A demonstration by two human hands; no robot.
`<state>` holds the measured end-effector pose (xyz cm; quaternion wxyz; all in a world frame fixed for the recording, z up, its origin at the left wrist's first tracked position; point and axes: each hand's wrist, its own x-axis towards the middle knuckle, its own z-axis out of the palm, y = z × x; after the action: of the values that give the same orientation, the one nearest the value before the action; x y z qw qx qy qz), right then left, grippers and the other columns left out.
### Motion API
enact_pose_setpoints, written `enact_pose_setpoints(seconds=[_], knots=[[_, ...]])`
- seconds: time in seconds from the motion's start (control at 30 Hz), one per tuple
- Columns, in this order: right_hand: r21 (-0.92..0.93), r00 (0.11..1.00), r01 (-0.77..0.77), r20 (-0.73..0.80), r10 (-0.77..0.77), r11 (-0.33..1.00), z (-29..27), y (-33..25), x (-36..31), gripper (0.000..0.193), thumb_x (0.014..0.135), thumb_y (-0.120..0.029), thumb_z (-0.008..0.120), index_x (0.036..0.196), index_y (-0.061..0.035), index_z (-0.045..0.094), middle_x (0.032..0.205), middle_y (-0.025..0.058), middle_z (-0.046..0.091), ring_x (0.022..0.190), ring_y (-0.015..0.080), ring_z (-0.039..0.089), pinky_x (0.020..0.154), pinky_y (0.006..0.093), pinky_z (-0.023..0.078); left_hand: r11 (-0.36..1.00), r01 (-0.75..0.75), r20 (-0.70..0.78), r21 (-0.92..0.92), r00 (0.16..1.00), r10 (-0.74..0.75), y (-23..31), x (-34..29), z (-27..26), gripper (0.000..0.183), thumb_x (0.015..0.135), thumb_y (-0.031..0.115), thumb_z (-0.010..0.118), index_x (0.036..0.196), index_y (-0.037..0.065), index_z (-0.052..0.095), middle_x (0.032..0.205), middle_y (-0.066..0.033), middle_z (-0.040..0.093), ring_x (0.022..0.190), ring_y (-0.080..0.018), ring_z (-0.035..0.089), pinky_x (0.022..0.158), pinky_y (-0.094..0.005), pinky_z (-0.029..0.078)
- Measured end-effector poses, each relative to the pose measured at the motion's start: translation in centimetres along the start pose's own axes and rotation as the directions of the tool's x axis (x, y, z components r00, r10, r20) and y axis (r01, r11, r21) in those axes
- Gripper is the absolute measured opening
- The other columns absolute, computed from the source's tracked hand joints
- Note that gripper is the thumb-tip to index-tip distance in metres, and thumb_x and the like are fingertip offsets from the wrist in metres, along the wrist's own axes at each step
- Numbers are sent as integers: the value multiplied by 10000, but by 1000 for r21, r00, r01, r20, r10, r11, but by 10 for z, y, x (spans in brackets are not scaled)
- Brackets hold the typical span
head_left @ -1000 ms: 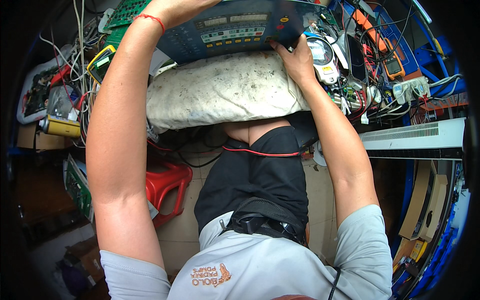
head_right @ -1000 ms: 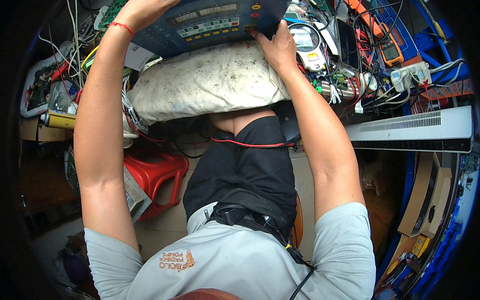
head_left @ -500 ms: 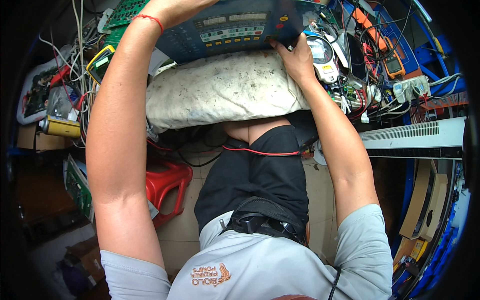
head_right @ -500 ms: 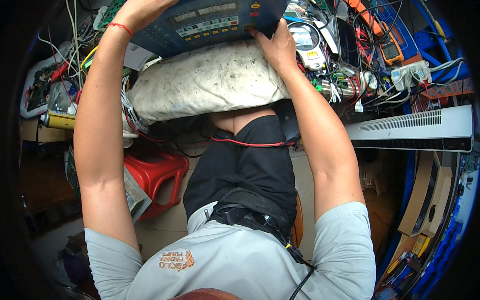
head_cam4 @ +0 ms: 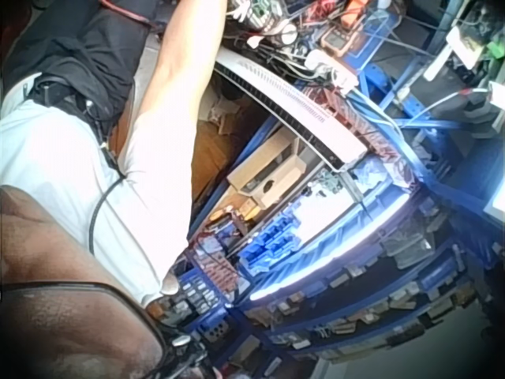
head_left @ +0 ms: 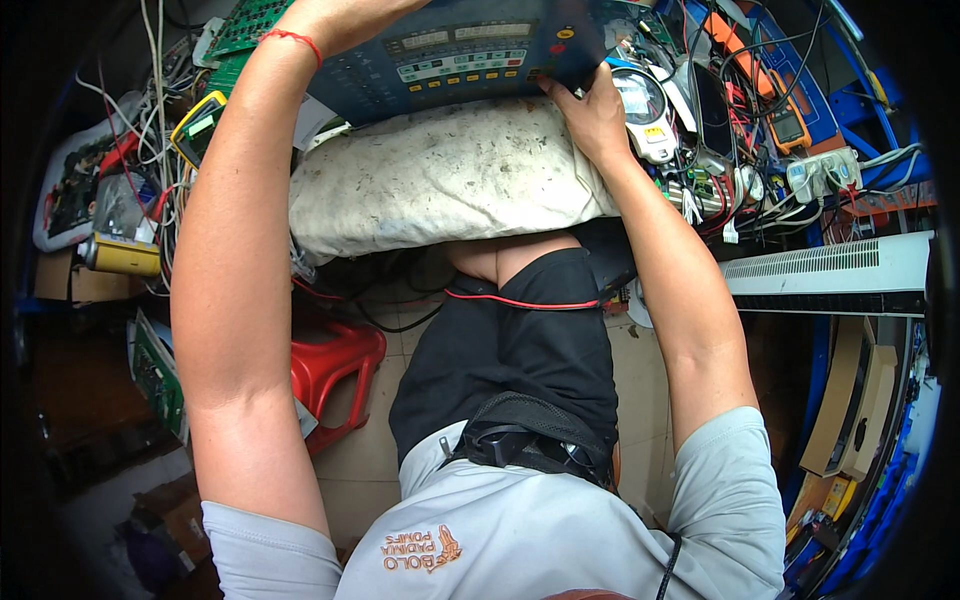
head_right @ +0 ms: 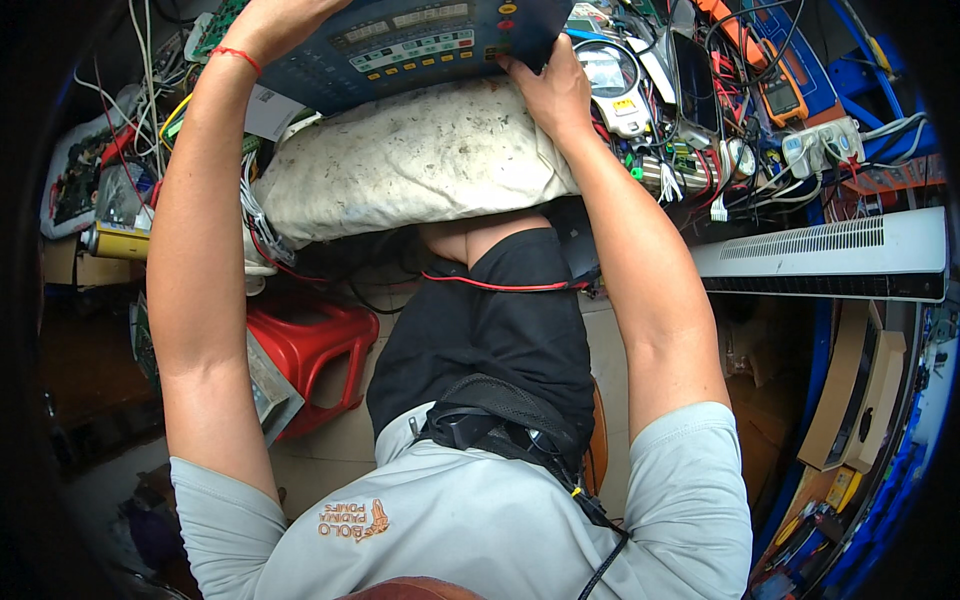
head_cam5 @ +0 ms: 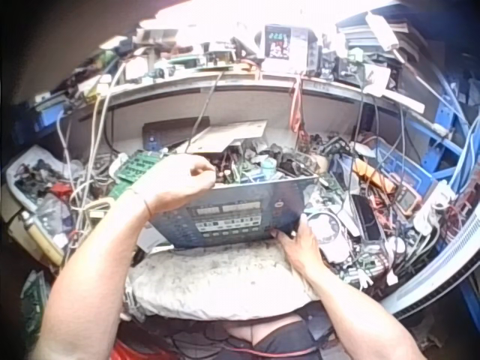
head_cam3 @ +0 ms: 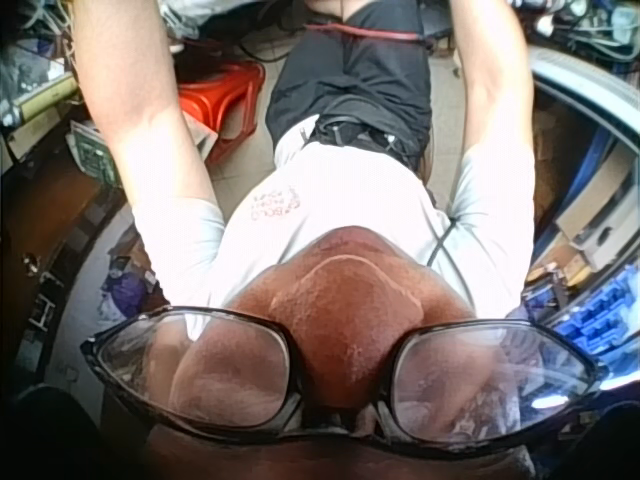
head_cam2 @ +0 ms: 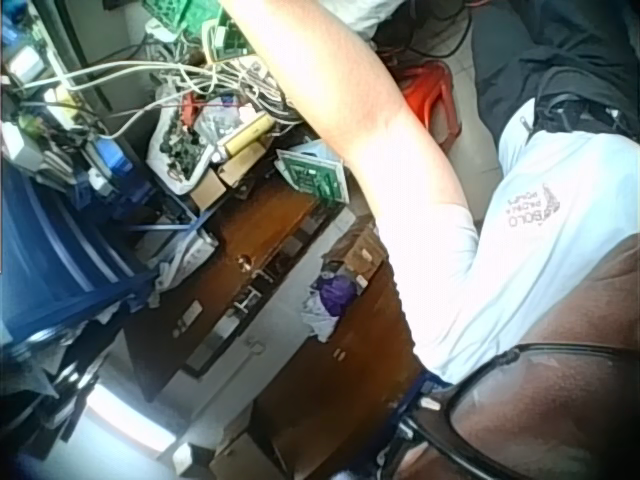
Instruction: The person uses a multimeter to test points on a green circuit board, then uses a magnifying lamp to inspect the board closely. They also handle a black electronic device with a digital display, pressing buttons and observing the screen.
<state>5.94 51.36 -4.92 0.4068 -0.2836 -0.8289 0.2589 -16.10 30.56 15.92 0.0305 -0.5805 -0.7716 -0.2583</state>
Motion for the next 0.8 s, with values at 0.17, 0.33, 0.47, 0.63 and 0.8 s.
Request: enact_pose_setpoints(seconds=[0.17, 0.33, 0.47, 0.63, 0.8], knots=[[9, 1000, -11, 7, 11, 1000, 0, 0, 0, 637, 872, -473, 883, 1185, -27, 552, 944, 187, 710, 879, 391, 716, 788, 466, 554, 1000, -13, 1, -9, 1000, 13, -1, 0, 0, 404, 938, 382, 640, 1078, 32, 785, 1016, -163, 794, 939, -299, 741, 872, -393, 563], [-3, 1000, 19, -20, -19, 1000, 1, 0, 0, 652, 870, -483, 884, 1189, -25, 546, 965, 196, 715, 903, 398, 721, 802, 470, 559, 1000, -7, 2, -18, 1000, 7, -1, -1, 0, 406, 938, 384, 642, 1081, 32, 784, 1014, -162, 793, 939, -292, 740, 869, -391, 563], [-1, 999, -31, 33, 32, 1000, -2, -1, 0, 669, 872, -498, 878, 1198, -22, 539, 1031, 219, 730, 969, 422, 729, 841, 485, 567, 1000, 5, 10, -17, 1000, -5, 2, -1, -1, 406, 940, 384, 641, 1081, 31, 783, 1013, -161, 793, 937, -287, 740, 872, -389, 563], [-28, 999, -32, 20, 33, 999, -2, -4, -1, 688, 876, -524, 864, 1215, -22, 539, 1085, 235, 741, 1022, 435, 734, 874, 491, 571, 1000, 6, 10, -22, 1000, -6, 9, -6, -5, 409, 941, 386, 642, 1080, 27, 781, 1013, -165, 794, 936, -289, 739, 876, -390, 563], [-3, 998, -46, 40, 47, 999, -4, -8, -1, 698, 889, -543, 846, 1237, -17, 546, 1111, 237, 742, 1051, 438, 733, 901, 492, 568, 1000, 24, 22, -10, 999, -24, 9, -6, -6, 411, 943, 386, 642, 1080, 24, 780, 1019, -165, 795, 943, -295, 740, 884, -391, 564]])
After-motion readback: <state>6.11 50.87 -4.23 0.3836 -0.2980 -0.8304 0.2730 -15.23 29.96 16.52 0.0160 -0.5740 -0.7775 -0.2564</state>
